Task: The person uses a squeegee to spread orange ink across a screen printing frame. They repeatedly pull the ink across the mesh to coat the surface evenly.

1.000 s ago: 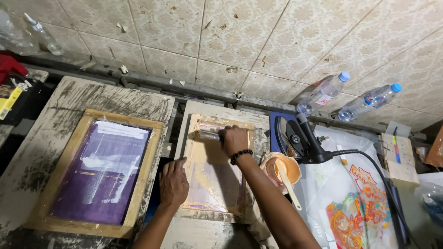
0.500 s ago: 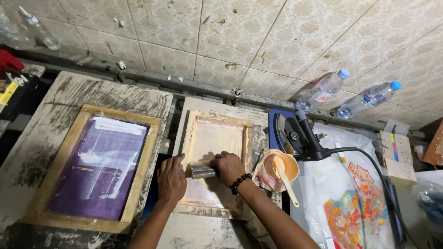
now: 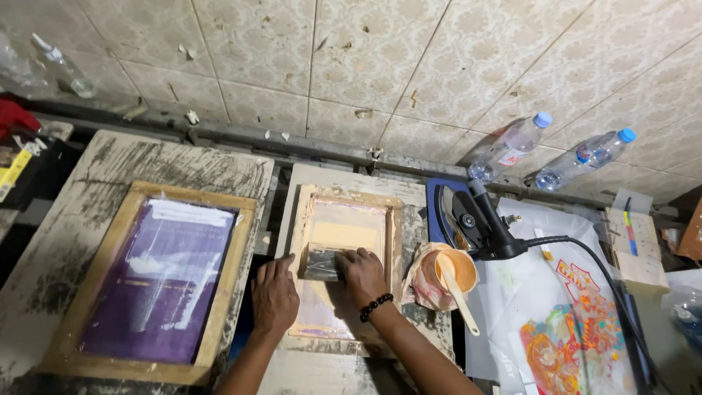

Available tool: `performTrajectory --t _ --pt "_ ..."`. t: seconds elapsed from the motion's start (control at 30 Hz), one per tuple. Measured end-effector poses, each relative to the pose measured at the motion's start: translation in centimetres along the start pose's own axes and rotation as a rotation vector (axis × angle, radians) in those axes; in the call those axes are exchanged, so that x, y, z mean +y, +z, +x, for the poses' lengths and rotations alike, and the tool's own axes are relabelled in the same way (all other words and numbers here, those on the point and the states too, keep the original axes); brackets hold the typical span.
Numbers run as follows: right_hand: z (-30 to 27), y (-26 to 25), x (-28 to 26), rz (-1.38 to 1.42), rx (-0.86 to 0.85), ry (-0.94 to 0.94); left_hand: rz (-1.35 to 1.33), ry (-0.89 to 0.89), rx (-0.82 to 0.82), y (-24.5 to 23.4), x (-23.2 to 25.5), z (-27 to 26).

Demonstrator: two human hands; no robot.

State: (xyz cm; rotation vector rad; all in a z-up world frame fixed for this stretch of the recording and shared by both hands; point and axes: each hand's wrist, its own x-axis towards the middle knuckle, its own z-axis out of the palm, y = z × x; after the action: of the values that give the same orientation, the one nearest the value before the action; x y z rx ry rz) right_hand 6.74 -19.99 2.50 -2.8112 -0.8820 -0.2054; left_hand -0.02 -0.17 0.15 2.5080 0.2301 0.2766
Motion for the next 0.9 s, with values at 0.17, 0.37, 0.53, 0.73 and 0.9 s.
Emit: performTrajectory --t 0.17,0.37,0.53,0.73,0.9 --pt "1.4 -2.9 1.7 0.035 -0.061 0.042 -0.027 -0.019 -0.034 -0.3 0.2 -0.1" --pt "7.9 -0.7 6.6 -0.090 -0.115 0.247 -0.017 -0.052 -0.063 -0.3 0.1 -0.3" --pt "5.9 -0.3 4.6 -0.034 -0.111 0.154 -0.026 -0.047 -0.057 0.3 -0.5 -0.7" --pt "1.1 -4.2 0.2 0.042 -0.230 0.090 -0.044 -0.028 -0.012 0.1 -0.2 0.4" --pt "1.1 -4.6 2.2 0.036 -0.426 0.042 -0.030 -0.032 -0.043 -0.2 0.2 -0.2"
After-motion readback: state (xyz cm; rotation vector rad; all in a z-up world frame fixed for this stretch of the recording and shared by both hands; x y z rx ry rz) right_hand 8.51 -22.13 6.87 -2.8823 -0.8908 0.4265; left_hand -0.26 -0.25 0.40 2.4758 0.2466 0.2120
